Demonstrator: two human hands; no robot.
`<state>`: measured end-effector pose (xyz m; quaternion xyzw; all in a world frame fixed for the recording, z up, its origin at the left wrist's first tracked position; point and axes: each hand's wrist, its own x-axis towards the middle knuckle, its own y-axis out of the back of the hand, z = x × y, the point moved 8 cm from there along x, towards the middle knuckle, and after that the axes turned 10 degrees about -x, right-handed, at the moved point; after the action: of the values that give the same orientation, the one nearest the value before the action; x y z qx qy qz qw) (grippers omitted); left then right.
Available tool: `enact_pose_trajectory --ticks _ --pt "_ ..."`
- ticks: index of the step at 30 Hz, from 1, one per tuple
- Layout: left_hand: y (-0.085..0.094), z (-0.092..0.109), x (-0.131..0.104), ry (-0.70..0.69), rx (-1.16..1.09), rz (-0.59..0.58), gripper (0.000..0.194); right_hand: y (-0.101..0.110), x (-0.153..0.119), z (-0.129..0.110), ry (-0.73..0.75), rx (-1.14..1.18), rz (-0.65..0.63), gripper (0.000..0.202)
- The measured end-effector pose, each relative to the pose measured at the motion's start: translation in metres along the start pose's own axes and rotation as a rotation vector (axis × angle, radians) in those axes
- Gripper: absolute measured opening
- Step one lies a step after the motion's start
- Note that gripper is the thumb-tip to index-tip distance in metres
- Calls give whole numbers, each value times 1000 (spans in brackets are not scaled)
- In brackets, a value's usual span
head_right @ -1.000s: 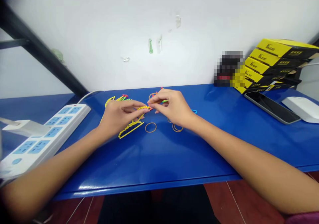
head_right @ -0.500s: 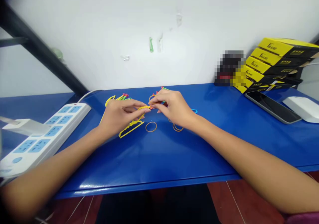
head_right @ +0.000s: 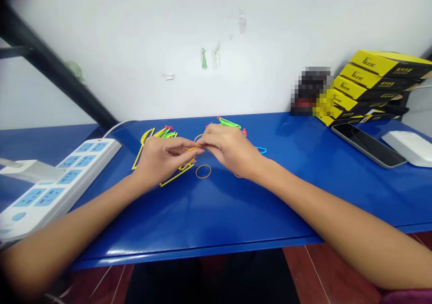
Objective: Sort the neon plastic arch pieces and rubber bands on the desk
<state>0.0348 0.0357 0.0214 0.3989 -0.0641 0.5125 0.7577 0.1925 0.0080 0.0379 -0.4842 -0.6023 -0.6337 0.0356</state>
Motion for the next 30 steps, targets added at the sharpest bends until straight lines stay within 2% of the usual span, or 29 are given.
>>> enact_pose_trajectory --ticks 4,11,17,25,30 --pt "-1 -4 1 30 -8 -14 20 -4 0 -3 -1 15 0 24" --pt "3 0 2 47 -90 14 21 2 1 9 -187 74 74 18" --pt "0 1 0 17 -76 8 18 -2 0 16 -286 152 60 15" --pt "3 5 2 5 -89 23 22 -13 -5 27 -511 470 2 11" --pt "4 6 2 -32 -25 33 18 -13 -7 36 -570 532 42 14"
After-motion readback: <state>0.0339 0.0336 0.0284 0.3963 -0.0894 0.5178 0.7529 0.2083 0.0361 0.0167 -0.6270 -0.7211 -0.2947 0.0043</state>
